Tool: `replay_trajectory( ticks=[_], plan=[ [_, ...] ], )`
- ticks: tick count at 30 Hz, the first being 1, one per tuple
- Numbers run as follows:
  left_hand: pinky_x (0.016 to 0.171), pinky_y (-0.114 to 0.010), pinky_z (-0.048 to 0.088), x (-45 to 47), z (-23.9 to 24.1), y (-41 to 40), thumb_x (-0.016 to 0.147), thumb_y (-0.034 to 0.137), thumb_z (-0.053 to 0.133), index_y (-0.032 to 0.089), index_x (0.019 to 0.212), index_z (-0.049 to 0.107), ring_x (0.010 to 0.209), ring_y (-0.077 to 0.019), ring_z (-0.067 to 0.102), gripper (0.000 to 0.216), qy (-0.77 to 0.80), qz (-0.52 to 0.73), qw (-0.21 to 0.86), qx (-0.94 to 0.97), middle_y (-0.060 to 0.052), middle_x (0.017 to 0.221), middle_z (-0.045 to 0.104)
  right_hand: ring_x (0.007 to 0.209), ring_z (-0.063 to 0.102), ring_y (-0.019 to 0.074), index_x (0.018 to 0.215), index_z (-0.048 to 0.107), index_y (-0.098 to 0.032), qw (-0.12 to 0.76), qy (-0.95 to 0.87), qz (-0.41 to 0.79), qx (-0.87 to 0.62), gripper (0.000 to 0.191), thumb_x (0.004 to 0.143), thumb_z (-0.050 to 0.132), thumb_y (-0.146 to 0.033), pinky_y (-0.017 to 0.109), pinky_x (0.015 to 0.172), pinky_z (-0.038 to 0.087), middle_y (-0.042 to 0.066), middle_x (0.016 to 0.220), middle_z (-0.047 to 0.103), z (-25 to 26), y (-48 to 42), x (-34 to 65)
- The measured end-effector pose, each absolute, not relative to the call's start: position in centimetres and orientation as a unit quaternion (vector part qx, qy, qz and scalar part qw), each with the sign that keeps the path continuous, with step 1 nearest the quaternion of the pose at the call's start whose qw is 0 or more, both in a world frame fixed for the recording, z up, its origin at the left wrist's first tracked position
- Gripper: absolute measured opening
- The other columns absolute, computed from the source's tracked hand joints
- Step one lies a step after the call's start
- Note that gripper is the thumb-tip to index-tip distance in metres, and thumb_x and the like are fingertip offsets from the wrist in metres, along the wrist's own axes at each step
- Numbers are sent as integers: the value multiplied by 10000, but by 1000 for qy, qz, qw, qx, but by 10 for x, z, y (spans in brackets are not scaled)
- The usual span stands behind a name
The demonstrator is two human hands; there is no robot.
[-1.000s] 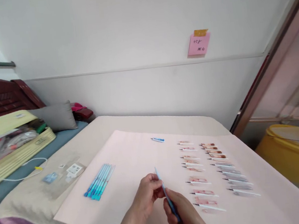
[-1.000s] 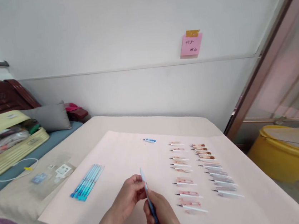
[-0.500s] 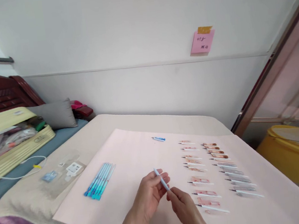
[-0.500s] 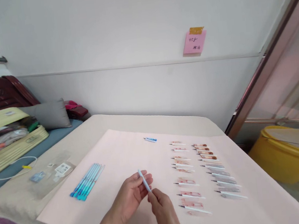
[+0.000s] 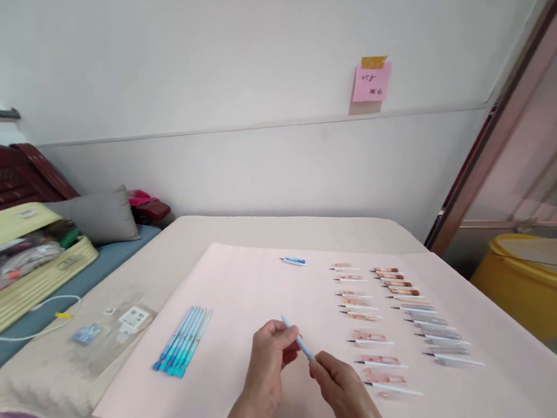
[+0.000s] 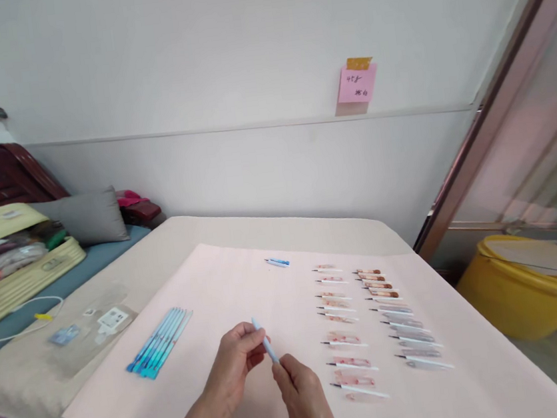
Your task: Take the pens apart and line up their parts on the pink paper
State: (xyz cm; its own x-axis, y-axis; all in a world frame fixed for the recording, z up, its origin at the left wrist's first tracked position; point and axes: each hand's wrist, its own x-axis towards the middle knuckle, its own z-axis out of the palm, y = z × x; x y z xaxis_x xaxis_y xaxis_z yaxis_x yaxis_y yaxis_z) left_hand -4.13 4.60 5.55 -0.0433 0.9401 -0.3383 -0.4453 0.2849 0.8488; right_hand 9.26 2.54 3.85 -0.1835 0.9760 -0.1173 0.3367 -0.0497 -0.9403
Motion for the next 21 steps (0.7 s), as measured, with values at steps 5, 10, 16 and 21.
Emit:
replay_trajectory(
  ticks=[5,10,16,21],
  plan=[
    [672,-257,455,-40,50,47,668,362,660,164,819,580,772,-158,605,262,451,541,672,228,-82,843,651,492,319,104,592,425,-203,339,-606,461,-552,295,809,417,-403,227,453,243,-59,503,333,34,26,92],
    [629,-243,471,-39,45,50,693,317,640,160,792,530,742,-155,618,216,464,557,669,167,-98,826,651,516,344,112,589,463,-200,352,-623,436,-546,296,794,453,-413,225,469,261,-46,521,370,33,28,95],
    [602,-275,489,-42,45,52,735,328,592,185,771,445,695,-183,638,208,473,581,648,137,-89,729,652,454,393,120,987,578,-250,329,-644,439,-533,256,828,420,-373,228,481,305,-53,490,446,39,24,100],
    [610,-288,505,-48,39,57,741,272,590,172,764,455,661,-175,638,170,465,609,634,108,-98,721,652,462,448,140,982,610,-287,289,-667,395,-561,265,830,403,-349,241,514,328,-55,437,448,44,29,109]
  ],
)
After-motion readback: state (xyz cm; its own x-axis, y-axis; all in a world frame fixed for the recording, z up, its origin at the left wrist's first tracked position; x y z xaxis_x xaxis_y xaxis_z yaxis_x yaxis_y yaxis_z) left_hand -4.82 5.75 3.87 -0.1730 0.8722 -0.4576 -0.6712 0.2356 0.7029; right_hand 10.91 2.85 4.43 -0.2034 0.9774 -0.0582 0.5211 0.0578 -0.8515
